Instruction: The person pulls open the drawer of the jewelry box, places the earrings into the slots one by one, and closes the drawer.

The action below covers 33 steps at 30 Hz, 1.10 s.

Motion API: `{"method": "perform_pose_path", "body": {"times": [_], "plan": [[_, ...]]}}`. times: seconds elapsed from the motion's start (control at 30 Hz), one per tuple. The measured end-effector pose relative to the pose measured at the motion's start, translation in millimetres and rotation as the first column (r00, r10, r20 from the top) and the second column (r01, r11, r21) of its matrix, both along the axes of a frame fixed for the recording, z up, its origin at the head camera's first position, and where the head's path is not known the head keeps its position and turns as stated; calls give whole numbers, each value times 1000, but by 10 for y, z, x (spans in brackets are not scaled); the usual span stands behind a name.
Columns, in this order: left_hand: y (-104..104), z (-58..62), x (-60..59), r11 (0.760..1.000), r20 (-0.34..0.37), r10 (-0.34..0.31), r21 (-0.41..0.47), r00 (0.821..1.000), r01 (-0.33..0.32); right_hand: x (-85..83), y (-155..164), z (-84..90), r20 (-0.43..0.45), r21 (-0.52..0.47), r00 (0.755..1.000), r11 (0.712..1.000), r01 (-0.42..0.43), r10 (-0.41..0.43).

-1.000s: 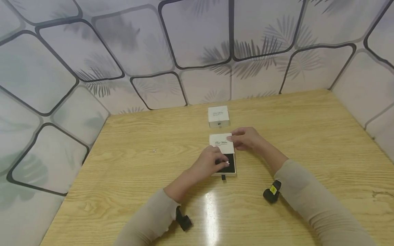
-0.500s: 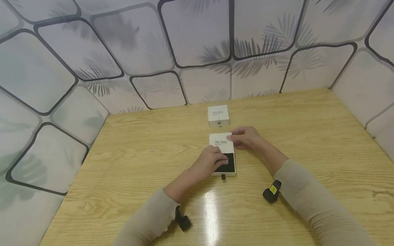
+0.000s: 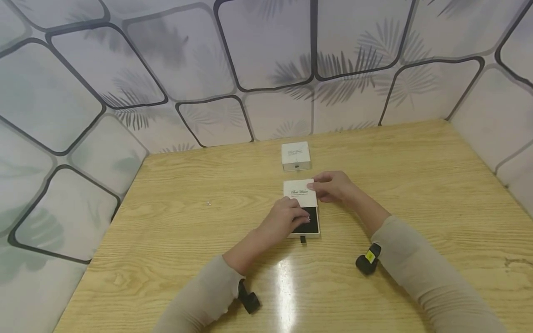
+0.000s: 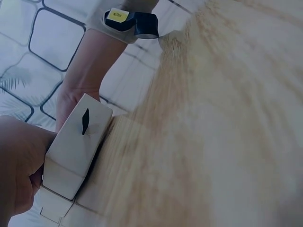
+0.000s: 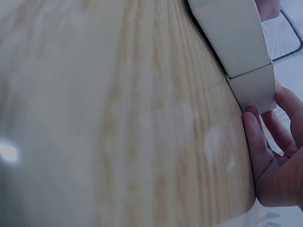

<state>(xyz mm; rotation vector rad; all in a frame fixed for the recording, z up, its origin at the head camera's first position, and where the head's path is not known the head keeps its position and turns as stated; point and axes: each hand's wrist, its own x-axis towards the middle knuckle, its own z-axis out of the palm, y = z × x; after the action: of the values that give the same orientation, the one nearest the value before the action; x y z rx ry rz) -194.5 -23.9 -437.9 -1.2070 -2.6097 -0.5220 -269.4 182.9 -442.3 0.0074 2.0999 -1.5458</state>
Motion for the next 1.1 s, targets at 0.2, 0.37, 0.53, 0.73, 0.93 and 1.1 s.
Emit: {"method": "perform_pose_path", "body": {"times": [0.2,0.37,0.53,0.73,0.93,1.1], "plan": [[1,16,-6,1000,-58,-24,-4,998,23,-5,-6,1,12,-6,1000,1000,16,-16],[22,32,10,999,-109,4,-35,994,-8,-7,-15,-3,14,2,1000,1000,24,-24],[43,43,25,998,-116,34,-52,993,-40,-6,-10,-3,2,9,1000,1000,19,-19],[29,37,26,998,-75,29,-55,997,-33,-8,-3,-9,9,1,1000,1000,15,-15],[14,2,-4,1000,-4,4,10,1000,-4,-8,0,-8,5,1,1000,1000,11,-11],[-3,-39,-33,997,97,5,77,995,-12,-10,0,-2,4,5,1000,1000,4,-4]]}}
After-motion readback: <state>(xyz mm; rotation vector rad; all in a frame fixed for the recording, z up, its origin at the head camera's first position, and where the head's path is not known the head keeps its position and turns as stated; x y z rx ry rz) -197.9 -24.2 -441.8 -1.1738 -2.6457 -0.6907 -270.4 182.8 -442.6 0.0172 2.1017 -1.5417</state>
